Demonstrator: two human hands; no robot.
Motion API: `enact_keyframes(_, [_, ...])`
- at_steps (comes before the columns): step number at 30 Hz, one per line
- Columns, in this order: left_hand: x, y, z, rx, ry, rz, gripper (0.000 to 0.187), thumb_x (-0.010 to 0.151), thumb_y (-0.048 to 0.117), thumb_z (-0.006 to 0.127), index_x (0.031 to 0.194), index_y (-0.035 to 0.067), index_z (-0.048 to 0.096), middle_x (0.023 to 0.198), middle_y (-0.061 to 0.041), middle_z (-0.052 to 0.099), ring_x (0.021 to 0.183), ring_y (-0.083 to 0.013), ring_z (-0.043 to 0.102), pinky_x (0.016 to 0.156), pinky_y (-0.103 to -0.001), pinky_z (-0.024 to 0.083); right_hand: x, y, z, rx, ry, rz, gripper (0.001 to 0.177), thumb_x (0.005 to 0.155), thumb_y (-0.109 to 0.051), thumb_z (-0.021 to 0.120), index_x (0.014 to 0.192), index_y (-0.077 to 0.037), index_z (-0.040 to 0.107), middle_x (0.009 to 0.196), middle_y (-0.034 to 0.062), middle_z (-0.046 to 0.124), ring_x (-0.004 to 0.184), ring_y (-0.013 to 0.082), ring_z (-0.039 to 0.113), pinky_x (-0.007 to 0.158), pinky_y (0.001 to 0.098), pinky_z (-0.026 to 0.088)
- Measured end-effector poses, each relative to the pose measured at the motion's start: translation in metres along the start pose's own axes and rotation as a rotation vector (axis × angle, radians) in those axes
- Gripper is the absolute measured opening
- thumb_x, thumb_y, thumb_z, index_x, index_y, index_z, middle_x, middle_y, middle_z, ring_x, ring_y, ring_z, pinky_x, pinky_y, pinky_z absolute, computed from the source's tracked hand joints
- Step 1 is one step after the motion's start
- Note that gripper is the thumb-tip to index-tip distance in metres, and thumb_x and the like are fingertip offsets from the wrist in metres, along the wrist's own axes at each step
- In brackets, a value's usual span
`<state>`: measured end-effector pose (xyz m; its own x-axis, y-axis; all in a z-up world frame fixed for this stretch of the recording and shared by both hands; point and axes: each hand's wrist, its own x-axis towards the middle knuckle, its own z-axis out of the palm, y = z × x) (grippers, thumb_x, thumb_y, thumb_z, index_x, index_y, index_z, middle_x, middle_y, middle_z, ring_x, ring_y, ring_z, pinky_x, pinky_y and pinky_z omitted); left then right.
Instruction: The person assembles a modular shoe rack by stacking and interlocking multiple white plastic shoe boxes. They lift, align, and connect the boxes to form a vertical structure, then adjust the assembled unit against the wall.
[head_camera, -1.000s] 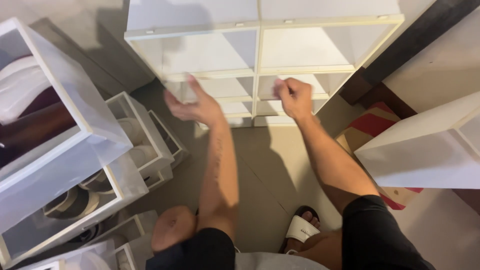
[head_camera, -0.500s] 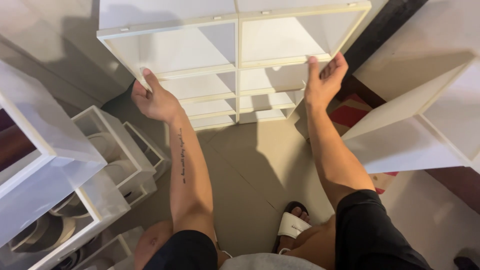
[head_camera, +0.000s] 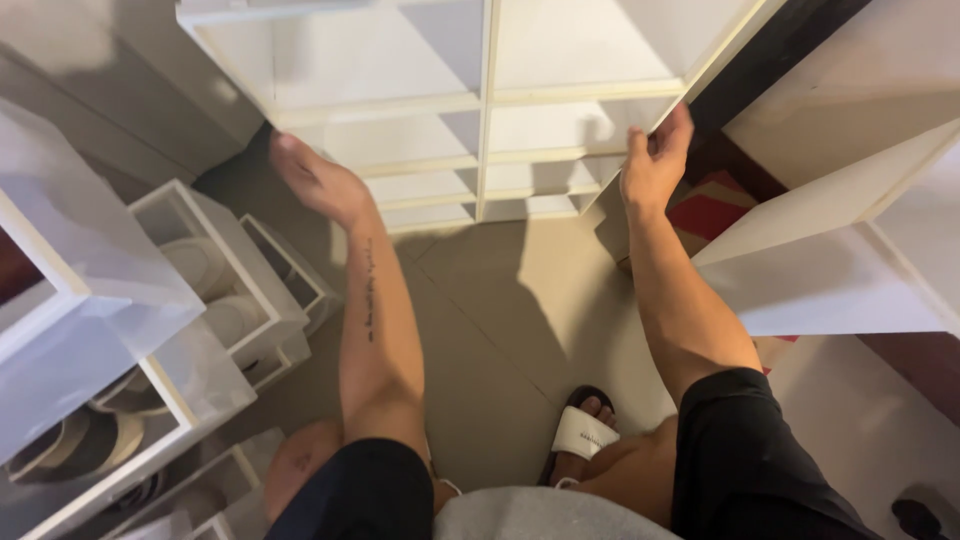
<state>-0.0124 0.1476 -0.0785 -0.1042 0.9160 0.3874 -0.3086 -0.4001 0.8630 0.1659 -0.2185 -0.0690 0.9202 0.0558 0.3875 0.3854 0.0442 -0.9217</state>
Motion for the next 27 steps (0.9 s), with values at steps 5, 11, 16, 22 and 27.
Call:
enact_keyframes(5, [-0.026,-0.033,-0.019,0.290,0.006,-0.209,0.062,0.097,0.048,0.067,0.120,-0.010,0.065,0.102,-0.014,0.067,0.092,-0.0252,0.063,0.085,-0.038,0.053,-0.008,0.050,-0.005,-0.186,0.075,0.217,0.030,0.102,-0.022,0.070,0.118,0.003,0.065,0.105,0.0097,0.073,0.096,0.0148,0.067,0.089,0.0283,0.054])
enact_keyframes(11, [-0.024,-0.031,-0.019,0.519,0.023,-0.346,0.054,0.093,0.047,0.070,0.098,-0.007,0.071,0.088,-0.015,0.073,0.077,-0.0241,0.067,0.073,-0.038,0.056,-0.011,0.059,0.013,-0.333,0.290,0.251,0.035,0.100,-0.032,0.072,0.101,0.002,0.065,0.088,0.0091,0.071,0.079,0.0130,0.061,0.074,0.0278,0.052])
enact_keyframes(16, [-0.023,-0.047,-0.026,0.493,-0.005,-0.355,0.053,0.091,0.047,0.071,0.098,-0.006,0.071,0.089,-0.013,0.074,0.079,-0.0241,0.069,0.073,-0.037,0.057,-0.019,0.060,0.012,-0.323,0.254,0.176,0.034,0.103,-0.036,0.067,0.102,-0.002,0.064,0.087,0.0029,0.073,0.079,0.0098,0.064,0.075,0.0255,0.054])
enact_keyframes(22, [-0.054,-0.137,-0.050,0.040,-0.045,-0.391,0.045,0.101,0.026,0.062,0.134,-0.004,0.058,0.130,-0.019,0.063,0.114,-0.0274,0.063,0.099,-0.038,0.051,-0.026,0.143,-0.017,0.037,0.106,0.369,0.027,0.099,-0.015,0.057,0.123,-0.004,0.062,0.096,0.0021,0.062,0.084,0.0118,0.053,0.077,0.0282,0.046])
enact_keyframes(27, [-0.077,-0.169,-0.074,0.319,-0.187,-0.696,0.047,0.097,0.030,0.065,0.130,-0.003,0.059,0.132,-0.017,0.067,0.119,-0.0274,0.065,0.102,-0.037,0.049,-0.046,0.171,-0.021,-0.253,-0.030,0.619,0.038,0.090,-0.007,0.055,0.127,-0.001,0.058,0.100,0.0001,0.066,0.086,0.0126,0.062,0.079,0.0282,0.051])
